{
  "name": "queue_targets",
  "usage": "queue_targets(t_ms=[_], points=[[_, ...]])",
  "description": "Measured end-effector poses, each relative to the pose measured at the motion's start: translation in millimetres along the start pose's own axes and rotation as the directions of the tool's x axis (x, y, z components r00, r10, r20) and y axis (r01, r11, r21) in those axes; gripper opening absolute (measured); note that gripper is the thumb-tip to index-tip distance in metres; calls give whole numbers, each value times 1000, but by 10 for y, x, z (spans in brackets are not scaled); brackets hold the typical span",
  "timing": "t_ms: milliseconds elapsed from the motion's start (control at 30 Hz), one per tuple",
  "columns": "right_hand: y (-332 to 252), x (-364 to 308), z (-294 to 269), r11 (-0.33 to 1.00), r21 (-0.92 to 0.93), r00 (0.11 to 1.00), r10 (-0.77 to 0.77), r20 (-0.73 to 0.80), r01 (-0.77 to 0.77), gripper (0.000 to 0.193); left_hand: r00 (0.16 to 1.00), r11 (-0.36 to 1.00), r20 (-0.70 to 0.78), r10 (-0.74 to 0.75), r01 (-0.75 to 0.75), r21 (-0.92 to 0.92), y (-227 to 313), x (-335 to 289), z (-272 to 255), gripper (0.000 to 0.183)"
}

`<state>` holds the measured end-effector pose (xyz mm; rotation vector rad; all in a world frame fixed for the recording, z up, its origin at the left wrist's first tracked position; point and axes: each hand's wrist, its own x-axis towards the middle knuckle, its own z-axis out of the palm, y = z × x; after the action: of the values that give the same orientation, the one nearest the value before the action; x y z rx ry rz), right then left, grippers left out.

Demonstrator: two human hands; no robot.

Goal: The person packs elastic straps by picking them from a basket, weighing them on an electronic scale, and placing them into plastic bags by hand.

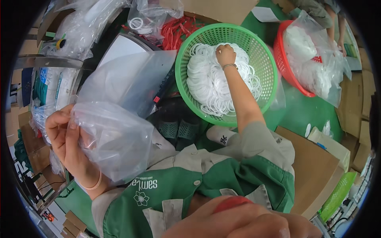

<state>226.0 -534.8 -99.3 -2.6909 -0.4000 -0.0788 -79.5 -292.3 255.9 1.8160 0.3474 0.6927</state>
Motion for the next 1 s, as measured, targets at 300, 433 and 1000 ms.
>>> queue_targets(t_ms=[300, 433, 1000], points=[[56, 304, 76, 992, -123, 995, 20, 100, -7, 16, 986, 998, 164, -10, 1, 56, -193, 189, -5, 11], [413, 318, -391, 999, 20, 997, -39, 65, 38, 13, 985, 988, 129, -111, 96, 117, -156, 170, 9, 14], [2030, -1815, -2739, 914, 41, 905, 391, 167, -403, 14, 922, 947, 382, 70, -182, 266, -3, -9, -52, 36]])
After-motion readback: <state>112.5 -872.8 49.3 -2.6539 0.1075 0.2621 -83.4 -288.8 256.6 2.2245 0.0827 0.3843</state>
